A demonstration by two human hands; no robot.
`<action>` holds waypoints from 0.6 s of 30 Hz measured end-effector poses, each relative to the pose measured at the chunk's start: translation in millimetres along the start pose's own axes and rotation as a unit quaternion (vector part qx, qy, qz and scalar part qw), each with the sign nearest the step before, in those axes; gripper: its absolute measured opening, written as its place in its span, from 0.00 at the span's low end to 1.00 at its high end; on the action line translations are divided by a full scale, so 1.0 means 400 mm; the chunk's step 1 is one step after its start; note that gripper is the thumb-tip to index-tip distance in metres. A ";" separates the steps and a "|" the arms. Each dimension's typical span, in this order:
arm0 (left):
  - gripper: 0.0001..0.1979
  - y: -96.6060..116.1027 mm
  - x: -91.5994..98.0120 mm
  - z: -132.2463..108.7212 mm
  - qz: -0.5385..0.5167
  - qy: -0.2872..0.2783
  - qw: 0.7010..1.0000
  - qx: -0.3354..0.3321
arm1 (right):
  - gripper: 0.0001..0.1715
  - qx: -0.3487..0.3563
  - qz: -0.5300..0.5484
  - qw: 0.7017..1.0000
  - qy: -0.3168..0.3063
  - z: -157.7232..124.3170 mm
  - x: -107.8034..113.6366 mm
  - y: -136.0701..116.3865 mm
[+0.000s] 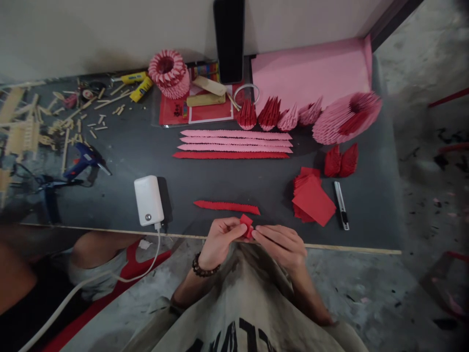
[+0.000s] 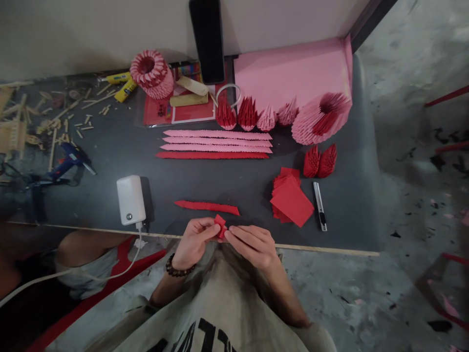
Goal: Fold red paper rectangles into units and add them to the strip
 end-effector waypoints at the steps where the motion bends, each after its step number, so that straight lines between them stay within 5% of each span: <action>1: 0.16 0.005 -0.003 -0.003 0.011 -0.005 1.000 -0.006 | 0.22 0.001 -0.004 1.000 -0.016 -0.002 0.000 0.002; 6: 0.18 0.020 0.004 -0.010 0.082 0.011 0.995 -0.055 | 0.19 0.010 0.016 1.000 0.020 0.009 0.007 0.000; 13: 0.10 0.050 0.007 -0.025 0.165 0.052 0.978 -0.118 | 0.03 -0.170 0.123 0.973 0.090 0.017 -0.011 0.048; 18: 0.12 0.056 0.027 -0.028 0.201 0.106 0.963 -0.143 | 0.04 -0.190 0.107 0.970 0.111 0.017 -0.019 0.042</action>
Point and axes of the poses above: each hand's wrist, its own z-axis towards the middle knuckle, its own x-axis out of the back of the hand, y = z × x, the point moved 10 cm from there along z, towards the middle knuckle, and after that the axes turned 8 degrees about z, right-handed, at the moved point
